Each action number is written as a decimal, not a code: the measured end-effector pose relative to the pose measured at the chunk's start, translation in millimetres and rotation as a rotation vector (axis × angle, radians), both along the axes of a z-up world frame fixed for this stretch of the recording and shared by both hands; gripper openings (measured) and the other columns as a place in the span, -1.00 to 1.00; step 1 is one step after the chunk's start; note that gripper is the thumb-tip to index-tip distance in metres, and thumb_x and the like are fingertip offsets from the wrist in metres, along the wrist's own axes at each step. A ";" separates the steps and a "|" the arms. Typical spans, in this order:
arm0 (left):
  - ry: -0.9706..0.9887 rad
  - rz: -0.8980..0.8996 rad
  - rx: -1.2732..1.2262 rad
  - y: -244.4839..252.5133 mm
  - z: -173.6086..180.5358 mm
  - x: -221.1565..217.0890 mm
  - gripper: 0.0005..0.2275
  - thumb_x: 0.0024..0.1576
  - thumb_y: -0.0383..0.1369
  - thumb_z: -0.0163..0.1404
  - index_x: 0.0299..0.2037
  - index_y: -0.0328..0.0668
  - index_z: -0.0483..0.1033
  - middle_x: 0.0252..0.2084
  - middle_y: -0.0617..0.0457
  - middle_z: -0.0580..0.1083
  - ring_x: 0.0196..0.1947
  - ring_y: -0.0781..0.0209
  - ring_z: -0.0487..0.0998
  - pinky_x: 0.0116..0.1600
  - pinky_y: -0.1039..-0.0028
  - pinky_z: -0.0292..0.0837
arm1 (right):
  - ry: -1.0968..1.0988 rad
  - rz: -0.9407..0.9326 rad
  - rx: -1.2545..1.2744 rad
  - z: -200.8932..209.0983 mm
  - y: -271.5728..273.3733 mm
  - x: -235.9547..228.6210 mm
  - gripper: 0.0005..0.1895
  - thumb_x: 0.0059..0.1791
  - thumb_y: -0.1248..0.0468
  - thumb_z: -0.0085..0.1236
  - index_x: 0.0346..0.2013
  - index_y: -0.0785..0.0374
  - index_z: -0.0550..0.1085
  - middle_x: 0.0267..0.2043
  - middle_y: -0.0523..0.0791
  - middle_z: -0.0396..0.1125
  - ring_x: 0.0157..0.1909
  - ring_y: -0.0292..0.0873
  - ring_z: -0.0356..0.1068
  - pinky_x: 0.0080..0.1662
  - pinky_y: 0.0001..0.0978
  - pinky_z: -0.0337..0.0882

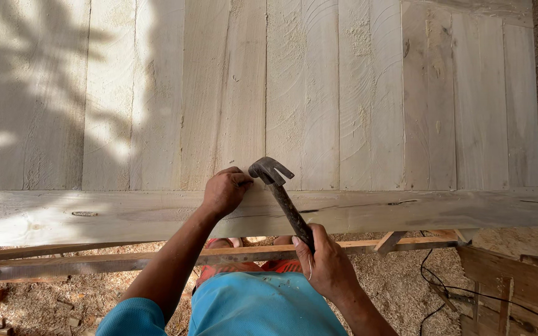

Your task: The person hammers nails into a wooden plank using a hammer. They hold the nail with one hand and strike it with the hammer in the other, working along the edge of the plank.

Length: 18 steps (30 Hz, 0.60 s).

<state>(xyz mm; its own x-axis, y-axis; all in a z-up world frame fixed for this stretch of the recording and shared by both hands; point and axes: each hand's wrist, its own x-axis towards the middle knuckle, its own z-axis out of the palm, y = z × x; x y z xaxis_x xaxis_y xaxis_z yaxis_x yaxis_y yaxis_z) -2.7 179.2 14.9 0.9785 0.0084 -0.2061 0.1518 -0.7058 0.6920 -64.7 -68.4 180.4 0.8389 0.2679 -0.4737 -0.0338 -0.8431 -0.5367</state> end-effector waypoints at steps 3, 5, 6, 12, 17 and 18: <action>-0.044 0.008 -0.028 1.7 -1.6 -2.3 -0.88 0.10 -0.26 0.14 -0.24 0.04 0.72 -0.18 0.20 0.60 -0.16 0.16 0.61 -0.09 0.33 0.53 | 0.010 -0.012 0.010 -4.3 0.8 -4.0 -0.64 0.11 0.00 -0.13 -0.07 0.25 0.32 -0.58 -0.05 0.39 -0.55 -0.09 0.48 -0.44 -0.14 0.44; -0.053 -0.008 -0.009 -0.4 -2.3 -4.4 -0.89 0.12 -0.27 0.14 -0.25 0.02 0.72 -0.19 0.18 0.60 -0.16 0.14 0.60 -0.08 0.32 0.52 | 0.043 -0.026 -0.046 -7.5 0.1 -8.3 -0.64 0.10 -0.01 -0.13 -0.08 0.23 0.33 -0.59 -0.04 0.39 -0.54 -0.09 0.49 -0.43 -0.13 0.45; -0.056 -0.015 -0.001 -2.2 -2.3 -7.0 -0.89 0.13 -0.27 0.14 -0.26 0.00 0.72 -0.19 0.17 0.60 -0.16 0.13 0.60 -0.07 0.31 0.52 | 0.011 -0.013 -0.011 -8.8 -0.1 -11.8 -0.65 0.11 0.00 -0.13 -0.10 0.24 0.32 -0.55 -0.04 0.40 -0.52 -0.08 0.49 -0.42 -0.13 0.45; -0.026 -0.046 0.025 1.5 2.3 -2.2 -0.89 0.13 -0.31 0.12 -0.25 0.08 0.73 -0.20 0.22 0.60 -0.18 0.21 0.62 -0.08 0.36 0.54 | 0.078 0.023 -0.070 -15.3 3.2 -7.8 -0.66 0.12 0.00 -0.15 -0.18 0.25 0.28 -0.45 0.00 0.43 -0.45 0.02 0.52 -0.41 -0.06 0.47; 0.006 -0.030 0.020 -2.2 2.2 -9.5 -0.89 0.11 -0.32 0.14 -0.21 0.08 0.72 -0.18 0.21 0.59 -0.20 0.20 0.61 -0.10 0.35 0.54 | 0.060 0.017 -0.074 -10.0 9.1 -9.5 -0.66 0.14 0.01 -0.14 -0.16 0.25 0.27 -0.54 0.04 0.38 -0.51 0.01 0.47 -0.42 -0.09 0.43; 0.000 -0.036 0.024 -2.7 3.6 -10.9 -0.88 0.11 -0.33 0.14 -0.22 0.08 0.73 -0.18 0.21 0.59 -0.20 0.20 0.61 -0.09 0.36 0.54 | 0.081 0.005 -0.077 -6.6 10.3 -9.2 -0.66 0.13 0.01 -0.13 -0.18 0.26 0.28 -0.54 0.00 0.39 -0.51 -0.04 0.46 -0.43 -0.10 0.43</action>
